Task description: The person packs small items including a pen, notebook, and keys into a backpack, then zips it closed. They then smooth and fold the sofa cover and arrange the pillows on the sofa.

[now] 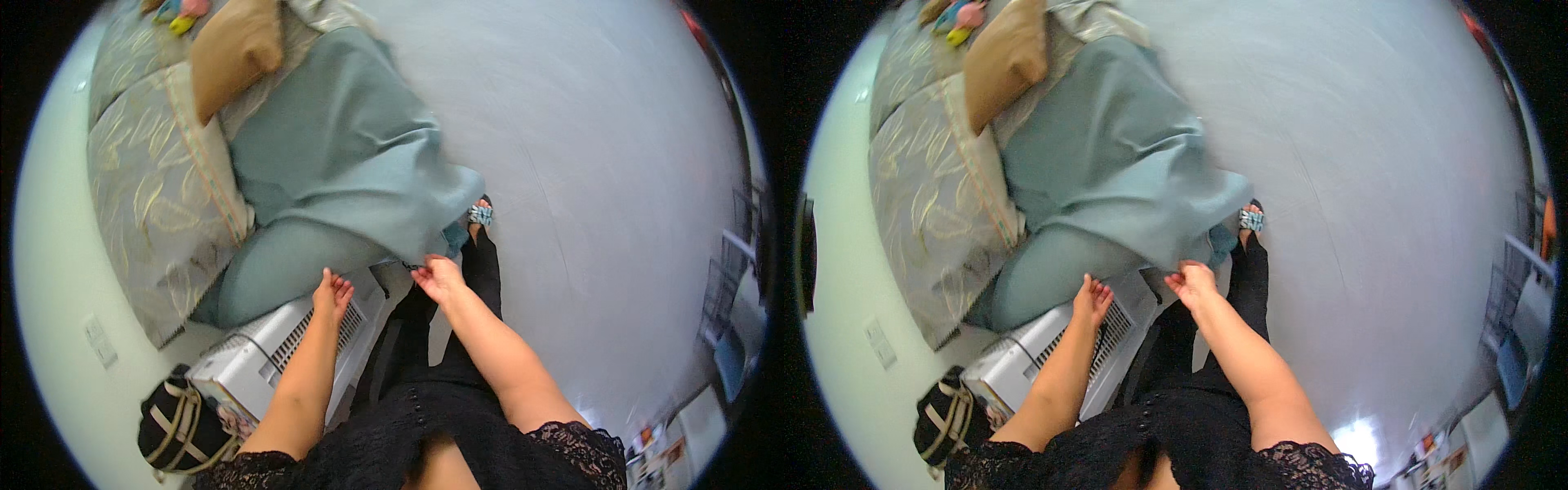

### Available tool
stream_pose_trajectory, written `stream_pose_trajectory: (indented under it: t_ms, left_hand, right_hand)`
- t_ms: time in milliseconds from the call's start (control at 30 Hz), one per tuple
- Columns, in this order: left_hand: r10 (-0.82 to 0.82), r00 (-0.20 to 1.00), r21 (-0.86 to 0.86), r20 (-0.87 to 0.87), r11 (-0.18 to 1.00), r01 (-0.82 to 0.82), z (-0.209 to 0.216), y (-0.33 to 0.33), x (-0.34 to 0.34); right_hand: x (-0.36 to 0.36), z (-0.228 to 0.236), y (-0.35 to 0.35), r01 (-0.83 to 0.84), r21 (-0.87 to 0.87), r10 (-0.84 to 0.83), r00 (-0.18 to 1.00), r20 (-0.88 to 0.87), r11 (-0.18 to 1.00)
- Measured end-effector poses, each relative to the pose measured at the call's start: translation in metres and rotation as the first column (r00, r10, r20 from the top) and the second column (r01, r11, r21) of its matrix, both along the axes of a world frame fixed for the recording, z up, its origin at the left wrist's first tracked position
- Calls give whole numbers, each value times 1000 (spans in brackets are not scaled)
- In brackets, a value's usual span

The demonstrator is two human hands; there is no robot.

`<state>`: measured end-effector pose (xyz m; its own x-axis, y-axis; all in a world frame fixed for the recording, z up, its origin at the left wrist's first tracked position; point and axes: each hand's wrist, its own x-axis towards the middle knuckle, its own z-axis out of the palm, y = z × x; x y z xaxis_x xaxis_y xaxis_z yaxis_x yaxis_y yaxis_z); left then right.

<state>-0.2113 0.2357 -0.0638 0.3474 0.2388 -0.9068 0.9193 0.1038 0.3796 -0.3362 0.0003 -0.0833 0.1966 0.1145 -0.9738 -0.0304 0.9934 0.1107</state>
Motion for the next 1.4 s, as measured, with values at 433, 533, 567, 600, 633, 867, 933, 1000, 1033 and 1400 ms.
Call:
stream_pose_trajectory:
  t_ms: [433, 533, 567, 600, 633, 867, 933, 1000, 1033, 1400]
  left_hand:
    - [146, 983, 32, -112, 989, -143, 12, -19, 0]
    - [86, 993, -85, -80, 992, -92, 2, -7, -6]
    - [90, 995, -134, -39, 987, -94, -1, -3, -9]
    - [53, 999, -155, 11, 987, -50, -8, 0, -12]
    - [17, 998, -171, 64, 985, -6, -14, 6, -14]
    - [152, 938, -155, 311, 982, -108, 22, 32, -10]
    - [279, 882, -194, 380, 956, -219, 43, 54, 3]
    - [241, 885, -77, 399, 970, -229, 50, 51, 3]
    - [257, 886, -37, 387, 964, -264, 52, 47, 5]
    - [32, 997, 468, 64, 882, -59, 31, 71, 72]
  right_hand:
    - [3, 38, 6, 159, -191, -162, 987, -2, 969]
    - [10, 68, 1, 85, -163, -95, 994, -53, 983]
    - [12, 75, 0, 50, -149, -61, 996, -67, 988]
    - [8, 76, -3, 19, -135, -29, 997, -69, 991]
    - [7, 75, -6, -13, -146, 4, 998, -63, 989]
    - [4, 36, -3, -194, -119, 187, 980, -71, 974]
    - [11, 31, 9, -270, -105, 271, 962, -2, 957]
    - [31, 37, 26, -365, -136, 360, 931, -58, 921]
    - [35, 32, 31, -410, -119, 406, 912, -53, 904]
    - [60, 76, -14, -851, -308, 901, 431, 57, 426]
